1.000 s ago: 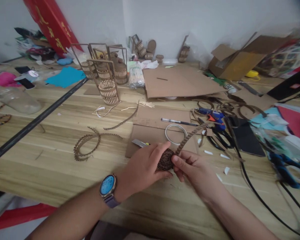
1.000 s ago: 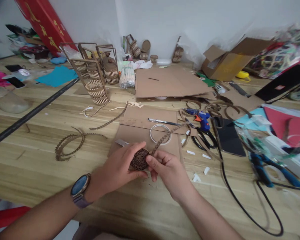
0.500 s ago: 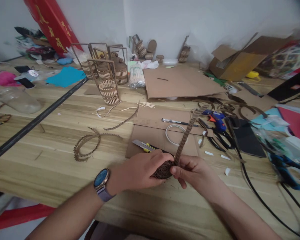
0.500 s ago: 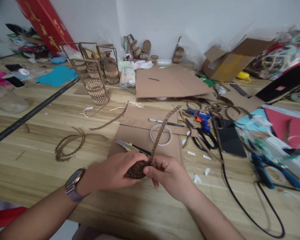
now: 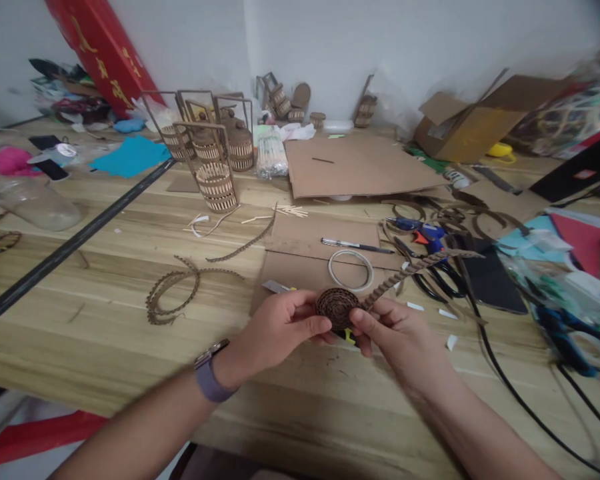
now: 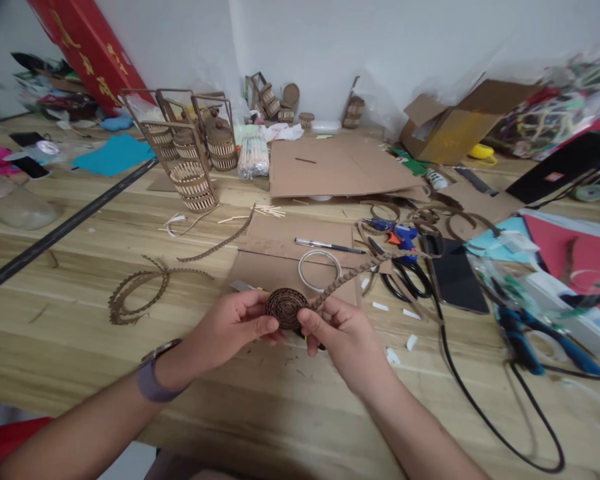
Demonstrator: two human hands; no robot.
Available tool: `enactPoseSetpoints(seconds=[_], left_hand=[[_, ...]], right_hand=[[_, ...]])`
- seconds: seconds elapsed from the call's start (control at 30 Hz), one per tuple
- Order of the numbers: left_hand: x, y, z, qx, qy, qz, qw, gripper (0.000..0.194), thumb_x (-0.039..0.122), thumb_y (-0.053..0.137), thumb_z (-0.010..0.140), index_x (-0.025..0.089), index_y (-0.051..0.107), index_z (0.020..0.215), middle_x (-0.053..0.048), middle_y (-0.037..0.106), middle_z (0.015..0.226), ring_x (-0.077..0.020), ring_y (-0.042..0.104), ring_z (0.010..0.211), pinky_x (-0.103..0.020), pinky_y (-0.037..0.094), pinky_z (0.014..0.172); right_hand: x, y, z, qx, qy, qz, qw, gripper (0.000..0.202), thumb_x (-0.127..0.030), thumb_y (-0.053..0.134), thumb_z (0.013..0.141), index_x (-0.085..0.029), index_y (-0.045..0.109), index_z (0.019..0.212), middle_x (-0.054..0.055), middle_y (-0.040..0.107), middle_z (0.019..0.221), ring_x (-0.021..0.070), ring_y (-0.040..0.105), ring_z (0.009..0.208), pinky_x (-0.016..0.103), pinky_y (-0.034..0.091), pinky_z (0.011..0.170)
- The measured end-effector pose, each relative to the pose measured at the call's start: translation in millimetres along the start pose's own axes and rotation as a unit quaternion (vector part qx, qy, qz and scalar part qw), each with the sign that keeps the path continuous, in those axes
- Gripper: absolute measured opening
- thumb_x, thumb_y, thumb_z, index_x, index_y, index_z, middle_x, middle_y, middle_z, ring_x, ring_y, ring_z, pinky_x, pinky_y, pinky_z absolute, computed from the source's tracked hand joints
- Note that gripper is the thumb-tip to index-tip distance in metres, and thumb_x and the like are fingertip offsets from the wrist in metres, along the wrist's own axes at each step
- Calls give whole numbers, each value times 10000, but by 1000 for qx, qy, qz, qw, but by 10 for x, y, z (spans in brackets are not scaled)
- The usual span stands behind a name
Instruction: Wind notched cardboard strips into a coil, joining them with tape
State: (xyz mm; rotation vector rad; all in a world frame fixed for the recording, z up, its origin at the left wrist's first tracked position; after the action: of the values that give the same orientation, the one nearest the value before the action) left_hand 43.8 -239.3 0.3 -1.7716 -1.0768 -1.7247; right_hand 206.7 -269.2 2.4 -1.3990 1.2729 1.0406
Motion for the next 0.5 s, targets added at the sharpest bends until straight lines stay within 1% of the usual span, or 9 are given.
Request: enactPoseSetpoints(seconds=[0.07, 0.13, 0.2, 0.33, 0.4, 0.5], left_hand=[[4, 4, 5, -7, -15, -13, 1000, 358, 439, 746, 792, 140, 682, 977, -61, 738, 902, -190, 723, 771, -294, 568, 703], [3, 1, 7, -6, -23, -23, 999, 342, 435, 761, 779, 140, 689, 936, -49, 738, 885, -176, 716, 757, -284, 563, 707], [-12, -4, 12, 2, -24, -42, 999, 352, 429, 773, 770, 143, 686, 958, -44, 739, 894, -162, 709, 759, -277, 558, 724], [-69, 5, 28, 26, -10, -96, 995, 456, 424, 798, 745, 146, 658, 1079, -56, 735, 962, -163, 695, 823, -283, 548, 780], [-92, 20, 30, 27, -9, -85, 996, 423, 424, 771, 771, 128, 667, 1055, -66, 725, 964, -174, 686, 838, -304, 545, 805], [-90, 20, 22, 19, -17, -39, 999, 343, 402, 705, 825, 109, 668, 999, -74, 705, 951, -196, 674, 854, -341, 536, 833]], right_hand=[[2, 16, -3, -2, 0, 4, 1000, 472, -630, 734, 694, -192, 583, 606, -30, 553, 512, 100, 480, 421, 250, 368, 456], [3, 31, -9, -2, -3, 5, 1000, 470, -626, 733, 701, -190, 583, 610, -31, 553, 519, 99, 485, 426, 248, 374, 460], [7, 47, -16, 6, -7, 9, 1000, 463, -622, 729, 713, -191, 585, 623, -30, 556, 522, 103, 493, 437, 251, 391, 473], [40, 108, -30, 32, -20, 44, 998, 453, -626, 728, 716, -194, 601, 665, -17, 587, 553, 117, 521, 470, 259, 428, 498], [73, 146, -30, 33, -24, 58, 997, 454, -629, 729, 714, -194, 609, 667, -17, 585, 540, 122, 532, 480, 257, 436, 506], [117, 153, -16, 30, -19, 51, 998, 453, -614, 743, 705, -182, 625, 639, -10, 588, 506, 121, 530, 476, 251, 426, 505]])
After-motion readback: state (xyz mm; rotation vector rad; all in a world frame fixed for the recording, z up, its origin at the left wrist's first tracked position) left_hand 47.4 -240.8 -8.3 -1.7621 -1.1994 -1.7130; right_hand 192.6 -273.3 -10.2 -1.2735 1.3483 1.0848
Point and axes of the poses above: each hand's wrist, its own z-axis towards the middle knuckle, its own y-axis out of the palm, x = y × z, the point moved 5 cm from there along z, towards the middle knuckle
